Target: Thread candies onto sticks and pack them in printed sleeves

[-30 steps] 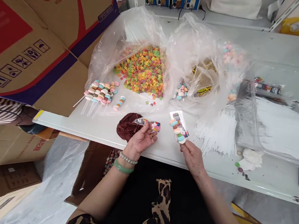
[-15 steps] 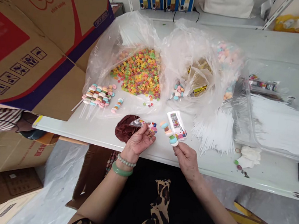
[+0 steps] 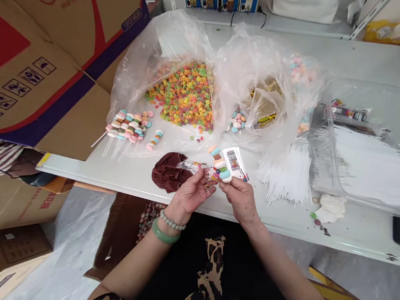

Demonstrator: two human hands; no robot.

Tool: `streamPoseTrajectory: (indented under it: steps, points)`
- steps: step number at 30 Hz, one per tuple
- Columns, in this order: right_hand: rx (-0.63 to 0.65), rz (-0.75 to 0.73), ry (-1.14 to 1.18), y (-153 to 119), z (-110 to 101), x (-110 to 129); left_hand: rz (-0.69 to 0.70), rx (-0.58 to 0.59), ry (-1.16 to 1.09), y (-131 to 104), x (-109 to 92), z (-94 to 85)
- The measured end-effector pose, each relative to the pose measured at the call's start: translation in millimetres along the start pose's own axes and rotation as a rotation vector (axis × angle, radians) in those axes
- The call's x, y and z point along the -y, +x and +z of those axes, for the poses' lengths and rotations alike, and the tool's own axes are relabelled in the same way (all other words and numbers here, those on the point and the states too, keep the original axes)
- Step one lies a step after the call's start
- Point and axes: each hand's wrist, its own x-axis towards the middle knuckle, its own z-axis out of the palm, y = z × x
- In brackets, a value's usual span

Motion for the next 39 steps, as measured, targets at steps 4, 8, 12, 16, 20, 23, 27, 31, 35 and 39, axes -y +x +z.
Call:
streamPoseTrajectory:
  steps: [4, 8, 12, 16, 20, 23, 27, 31, 35, 39]
  points:
    - [0.118, 0.100, 0.069, 1, 1, -2, 0.154, 0.009, 0.020, 2, 10, 2.1]
    - [0.055, 0.115, 0.176, 6, 0, -7, 0.219, -0.007, 0.087, 1, 17, 1.7]
    - [0.068, 0.137, 0.150, 10, -1, -10, 0.233, -0.029, 0.090, 2, 19, -2.2]
    - [0.161, 0.219, 0.185, 6, 7, -13, 0.274, -0.045, 0.047, 6, 17, -3.8]
    - [0.097, 0.308, 0.267, 8, 14, -16, 0.324, -0.046, 0.034, 6, 15, -1.9]
    - [0.055, 0.346, 0.376, 13, 12, -15, 0.303, 0.013, 0.088, 2, 15, -0.5]
    - [0.071, 0.370, 0.447, 13, 7, -10, 0.247, 0.024, 0.144, 0, 15, -0.6]
    - [0.049, 0.371, 0.436, 12, 5, -10, 0.191, 0.039, 0.151, 5, 13, -3.1]
    - [0.019, 0.375, 0.435, 15, 5, -11, 0.240, 0.002, 0.134, 10, 13, -5.2]
    - [0.031, 0.332, 0.337, 18, 2, -11, 0.220, 0.009, 0.140, 12, 12, -5.7]
